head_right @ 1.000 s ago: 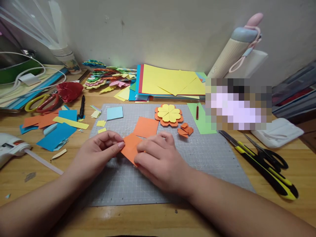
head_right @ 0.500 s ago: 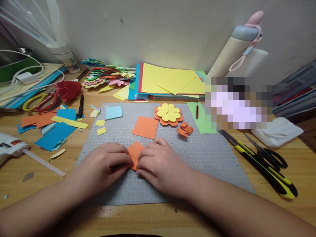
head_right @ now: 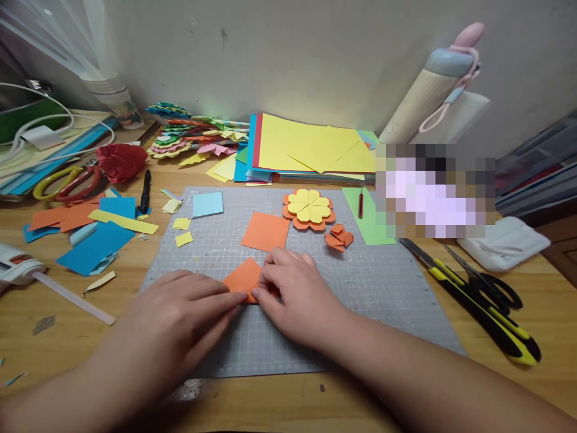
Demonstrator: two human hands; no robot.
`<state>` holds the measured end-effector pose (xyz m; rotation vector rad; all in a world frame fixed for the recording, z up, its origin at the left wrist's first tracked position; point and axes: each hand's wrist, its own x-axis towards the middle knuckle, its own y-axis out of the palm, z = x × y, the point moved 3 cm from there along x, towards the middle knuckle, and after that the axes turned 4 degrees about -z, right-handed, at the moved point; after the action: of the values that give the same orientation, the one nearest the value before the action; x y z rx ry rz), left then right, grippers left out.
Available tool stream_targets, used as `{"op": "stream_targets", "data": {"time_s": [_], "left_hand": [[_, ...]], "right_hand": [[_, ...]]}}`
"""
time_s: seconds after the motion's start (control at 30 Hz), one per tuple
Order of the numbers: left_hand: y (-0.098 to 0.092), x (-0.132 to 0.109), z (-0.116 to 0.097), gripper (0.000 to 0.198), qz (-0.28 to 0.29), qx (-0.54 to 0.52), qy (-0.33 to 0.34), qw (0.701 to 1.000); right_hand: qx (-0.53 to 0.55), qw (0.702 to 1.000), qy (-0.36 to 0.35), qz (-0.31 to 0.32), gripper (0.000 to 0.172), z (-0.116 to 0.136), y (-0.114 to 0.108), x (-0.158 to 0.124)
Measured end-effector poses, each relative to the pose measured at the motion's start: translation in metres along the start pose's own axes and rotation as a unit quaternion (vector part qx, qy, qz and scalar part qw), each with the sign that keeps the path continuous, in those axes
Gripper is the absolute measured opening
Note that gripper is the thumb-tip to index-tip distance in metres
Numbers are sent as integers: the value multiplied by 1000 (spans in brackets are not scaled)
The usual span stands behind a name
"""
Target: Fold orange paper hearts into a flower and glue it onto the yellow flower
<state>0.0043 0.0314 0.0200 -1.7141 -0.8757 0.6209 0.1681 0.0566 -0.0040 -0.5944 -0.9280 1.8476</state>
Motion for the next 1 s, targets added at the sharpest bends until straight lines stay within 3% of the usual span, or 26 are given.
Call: {"op": "stream_targets", "data": {"time_s": [0.4, 1.0], "left_hand": [[15, -9, -16, 29, 14, 128, 46, 991], [16, -7, -17, 39, 109, 104, 17, 988]], "right_hand": [[-33, 999, -6, -3, 21, 3, 1, 4], [-38, 999, 5, 11, 19, 1, 2, 8]]}}
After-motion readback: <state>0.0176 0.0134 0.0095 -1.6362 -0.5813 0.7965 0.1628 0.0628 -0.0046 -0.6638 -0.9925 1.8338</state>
